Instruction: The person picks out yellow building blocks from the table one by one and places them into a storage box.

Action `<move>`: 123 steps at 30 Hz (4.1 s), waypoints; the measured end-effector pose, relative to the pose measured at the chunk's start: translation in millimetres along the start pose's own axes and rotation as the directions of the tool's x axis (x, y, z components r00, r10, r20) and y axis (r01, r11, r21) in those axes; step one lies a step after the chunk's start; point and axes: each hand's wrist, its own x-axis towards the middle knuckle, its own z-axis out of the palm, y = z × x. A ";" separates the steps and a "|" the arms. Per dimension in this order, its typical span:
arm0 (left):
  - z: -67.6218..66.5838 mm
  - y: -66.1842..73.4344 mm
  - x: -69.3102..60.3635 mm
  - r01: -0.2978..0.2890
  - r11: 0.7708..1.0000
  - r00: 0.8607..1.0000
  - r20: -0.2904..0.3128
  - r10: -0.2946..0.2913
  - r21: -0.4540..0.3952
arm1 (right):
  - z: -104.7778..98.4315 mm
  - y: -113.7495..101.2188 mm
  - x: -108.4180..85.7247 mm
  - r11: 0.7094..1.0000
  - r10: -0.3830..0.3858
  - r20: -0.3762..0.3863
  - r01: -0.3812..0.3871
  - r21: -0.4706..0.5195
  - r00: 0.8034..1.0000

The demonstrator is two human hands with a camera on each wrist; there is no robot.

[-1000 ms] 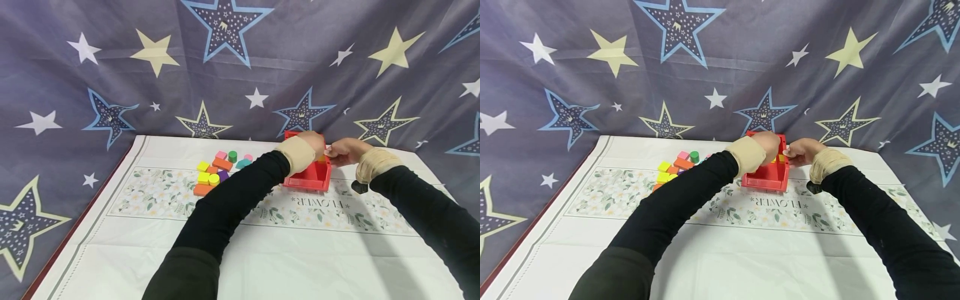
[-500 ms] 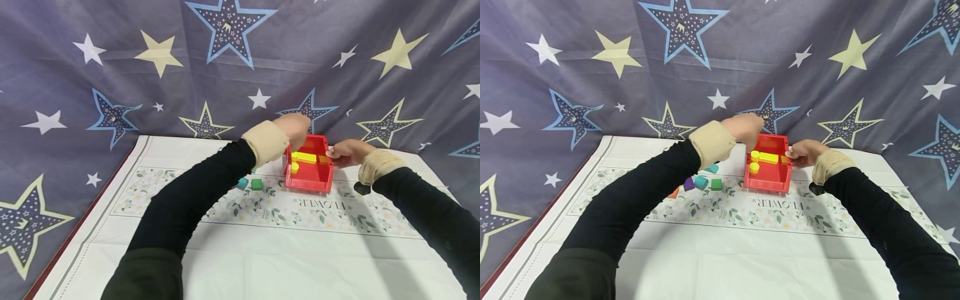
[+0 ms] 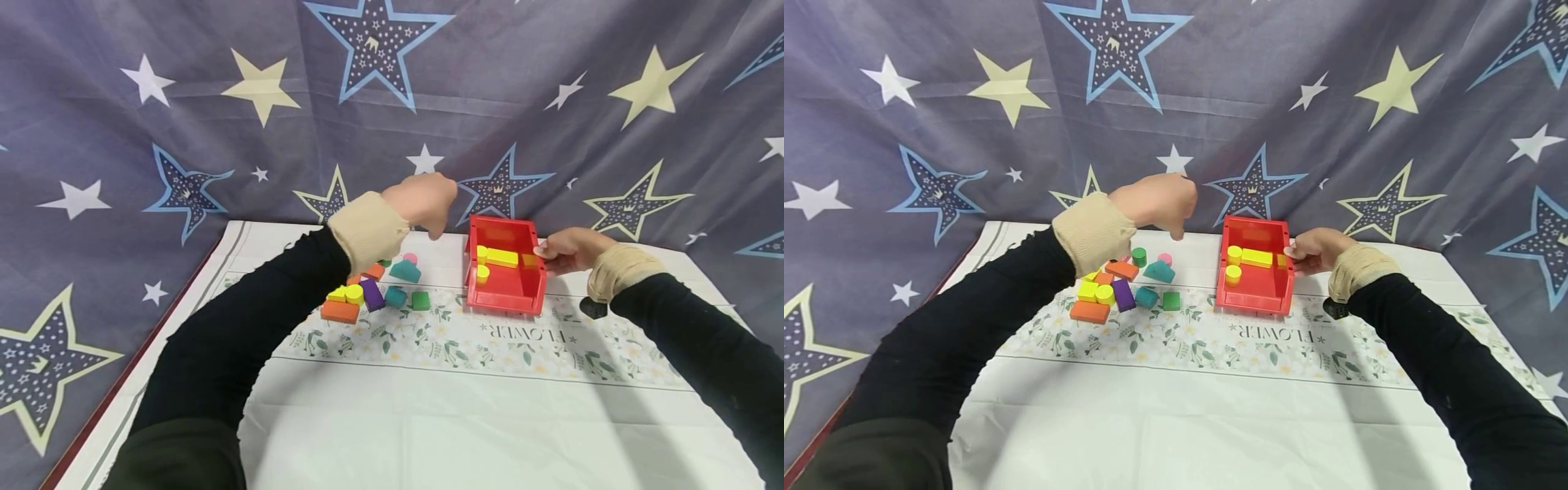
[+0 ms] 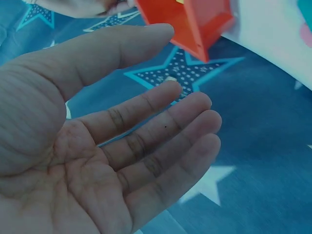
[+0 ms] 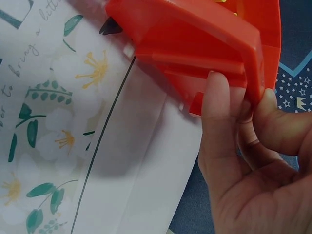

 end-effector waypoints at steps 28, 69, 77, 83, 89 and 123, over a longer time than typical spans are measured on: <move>54.3 -71.5 -29.6 -0.114 0.990 0.990 0.096 0.107 0.079 | 0.1 -2.1 -3.2 1.000 0.023 -0.050 -0.021 0.023 0.999; 111.0 -85.6 -26.6 -0.132 0.990 0.969 0.214 0.120 0.046 | 0.2 -2.5 -3.6 0.999 0.025 -0.056 -0.023 0.025 0.998; 114.8 -84.9 -25.0 -0.127 0.988 0.971 0.216 0.105 0.091 | -0.1 -1.4 -3.0 1.000 0.017 -0.040 -0.016 0.026 0.999; 118.4 -85.7 -23.5 -0.139 0.982 0.971 0.215 0.109 0.131 | 0.6 -1.6 -3.8 1.000 0.014 -0.029 -0.014 0.012 0.999; 119.5 -84.2 -24.8 -0.126 0.981 0.973 0.210 0.094 0.145 | 0.6 -2.1 -3.9 1.000 0.021 -0.033 -0.020 0.008 0.999; 120.8 -81.0 -22.9 -0.101 0.992 0.961 0.264 0.079 0.070 | -0.2 -0.8 -2.4 1.000 0.012 -0.037 -0.012 0.014 0.999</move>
